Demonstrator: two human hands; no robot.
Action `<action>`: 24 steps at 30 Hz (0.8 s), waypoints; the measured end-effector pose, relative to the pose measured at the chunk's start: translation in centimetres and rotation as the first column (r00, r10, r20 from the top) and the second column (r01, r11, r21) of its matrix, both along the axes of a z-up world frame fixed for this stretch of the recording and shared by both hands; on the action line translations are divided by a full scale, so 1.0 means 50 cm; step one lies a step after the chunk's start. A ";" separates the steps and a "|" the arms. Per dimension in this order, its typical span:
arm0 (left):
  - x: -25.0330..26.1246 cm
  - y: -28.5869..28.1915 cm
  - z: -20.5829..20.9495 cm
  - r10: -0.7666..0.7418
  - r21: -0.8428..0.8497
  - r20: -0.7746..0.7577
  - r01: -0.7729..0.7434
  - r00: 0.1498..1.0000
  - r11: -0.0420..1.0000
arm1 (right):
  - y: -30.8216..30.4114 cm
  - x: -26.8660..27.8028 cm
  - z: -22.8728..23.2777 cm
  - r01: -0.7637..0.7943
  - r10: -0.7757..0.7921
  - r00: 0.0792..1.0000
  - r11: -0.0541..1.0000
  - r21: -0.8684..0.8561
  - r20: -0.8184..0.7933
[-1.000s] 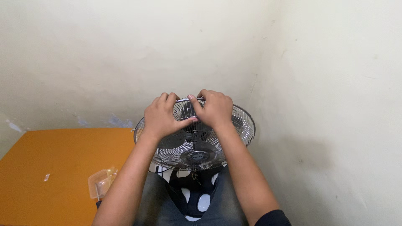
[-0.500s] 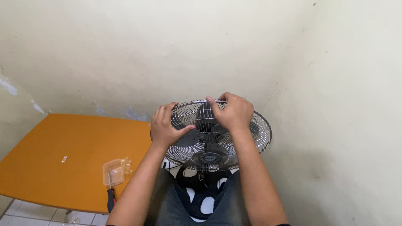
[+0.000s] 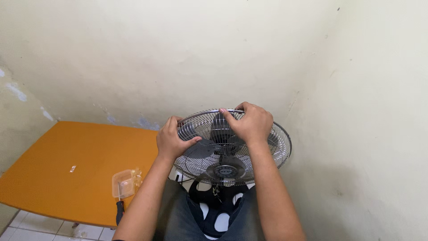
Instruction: The person uses a screwdriver to tighten the central hub of a standing fan, then attaches the fan blades and secures the front wire cage. The fan is reassembled on the floor next to a small table holding spare parts.
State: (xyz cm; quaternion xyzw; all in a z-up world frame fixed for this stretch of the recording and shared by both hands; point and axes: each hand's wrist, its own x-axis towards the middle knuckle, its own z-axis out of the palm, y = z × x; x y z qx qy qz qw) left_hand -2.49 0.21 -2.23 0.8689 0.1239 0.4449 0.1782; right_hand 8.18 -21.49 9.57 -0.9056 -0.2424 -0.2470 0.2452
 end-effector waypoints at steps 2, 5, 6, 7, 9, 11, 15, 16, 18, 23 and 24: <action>0.001 0.000 0.006 -0.006 -0.010 -0.019 0.006 1.000 1.000 | -0.001 -0.002 0.002 0.003 -0.003 1.000 1.000 0.015 0.009; 0.005 0.005 0.024 -0.019 -0.051 -0.126 0.012 0.992 0.999 | 0.001 -0.006 0.003 0.012 -0.012 1.000 1.000 0.009 -0.008; 0.006 0.007 0.034 -0.025 -0.069 -0.174 0.013 0.985 0.998 | 0.002 -0.007 0.004 0.015 -0.015 1.000 1.000 0.002 -0.019; 0.005 0.009 0.045 -0.023 -0.089 -0.224 0.003 0.974 0.996 | 0.001 -0.009 0.004 0.012 -0.012 1.000 1.000 0.015 0.006; 0.001 0.017 0.071 -0.023 -0.126 -0.322 -0.019 0.946 0.992 | 0.001 -0.012 0.005 0.004 -0.006 0.998 0.999 0.042 0.056; 0.011 0.016 0.096 0.000 -0.115 -0.424 -0.054 0.905 0.992 | 0.002 -0.013 0.006 0.016 -0.016 0.999 1.000 0.026 0.029; 0.034 -0.034 0.105 -0.163 0.044 -0.087 0.167 0.983 0.985 | 0.007 -0.014 0.007 0.037 -0.037 0.999 0.999 0.017 -0.001; 0.044 -0.046 0.106 -0.127 0.071 -0.081 0.132 0.989 0.989 | 0.007 -0.012 0.008 0.041 -0.042 0.998 0.999 -0.010 -0.055; 0.057 -0.068 0.104 -0.056 0.119 -0.065 0.063 0.996 0.991 | 0.003 -0.006 0.008 0.047 -0.058 0.985 0.996 -0.071 -0.163; 0.057 -0.076 0.108 -0.016 0.104 -0.041 0.020 0.999 0.994 | -0.023 0.009 -0.006 -0.125 0.121 0.987 0.992 0.028 0.109; 0.053 -0.078 0.107 -0.015 0.095 -0.049 0.020 0.999 0.995 | -0.029 0.009 -0.012 -0.170 0.167 0.976 0.985 0.015 0.140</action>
